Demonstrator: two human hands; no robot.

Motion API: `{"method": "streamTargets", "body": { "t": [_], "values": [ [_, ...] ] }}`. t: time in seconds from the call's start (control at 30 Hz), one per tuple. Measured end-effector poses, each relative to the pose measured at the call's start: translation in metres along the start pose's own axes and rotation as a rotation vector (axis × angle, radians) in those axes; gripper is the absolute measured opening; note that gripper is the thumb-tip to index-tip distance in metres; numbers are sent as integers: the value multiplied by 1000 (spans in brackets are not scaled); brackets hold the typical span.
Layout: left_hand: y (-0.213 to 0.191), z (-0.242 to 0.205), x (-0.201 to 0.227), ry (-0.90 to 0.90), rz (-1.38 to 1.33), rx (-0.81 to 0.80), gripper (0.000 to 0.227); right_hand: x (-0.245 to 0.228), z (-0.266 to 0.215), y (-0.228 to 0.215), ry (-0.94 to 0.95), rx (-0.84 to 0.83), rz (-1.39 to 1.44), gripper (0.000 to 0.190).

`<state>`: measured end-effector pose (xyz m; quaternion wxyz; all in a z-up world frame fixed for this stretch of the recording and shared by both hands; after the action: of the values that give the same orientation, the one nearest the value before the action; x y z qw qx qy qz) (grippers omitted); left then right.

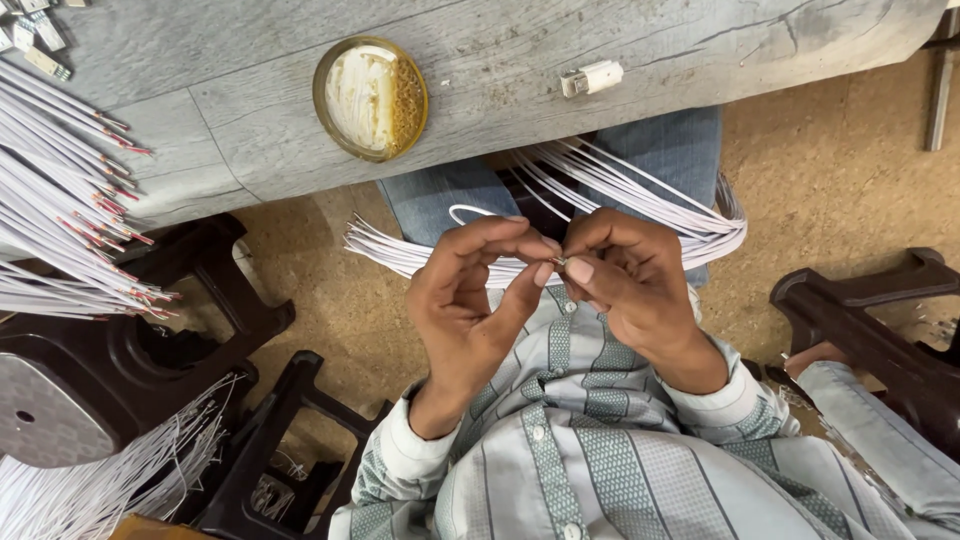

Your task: Soldering wire ends onto USB connectors and trimming wire.

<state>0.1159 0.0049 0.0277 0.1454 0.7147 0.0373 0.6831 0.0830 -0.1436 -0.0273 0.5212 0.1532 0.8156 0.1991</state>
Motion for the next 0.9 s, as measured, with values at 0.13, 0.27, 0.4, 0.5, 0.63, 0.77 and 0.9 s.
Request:
{"method": "streamTargets", "body": {
  "t": [0.13,0.27,0.4,0.5,0.63,0.77,0.9],
  "values": [
    [-3,0,-5,-47,-22,18,36,2,0,-1,27,-4,2,13],
    [-4,-2,-11,-72,-64,15,32,6,1,-4,52,-1,0,16],
    [-3,-1,-10,-67,-81,10,32,1,1,0,48,-40,7,16],
    [-3,1,-9,-71,-62,8,32,3,-1,-2,113,-24,-63,16],
    [-2,2,-7,-40,-69,-15,31,-2,1,3,55,-70,-70,15],
    [-2,3,-10,-47,-103,61,30,-1,1,3,29,-15,-84,11],
    [-1,-6,-11,120,-27,109,26,-1,0,5,-3,22,-15,9]
  ]
}}
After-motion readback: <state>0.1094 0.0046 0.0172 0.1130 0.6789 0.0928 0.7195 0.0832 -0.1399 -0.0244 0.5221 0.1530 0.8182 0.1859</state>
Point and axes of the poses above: each hand's wrist, its own z-axis towards the middle knuckle, its own y-axis out of the palm, x = y × z, the point moved 10 cm from there along z, towards the middle knuckle, and after that the axes turned 6 degrees about y, right-handed, at the moved point
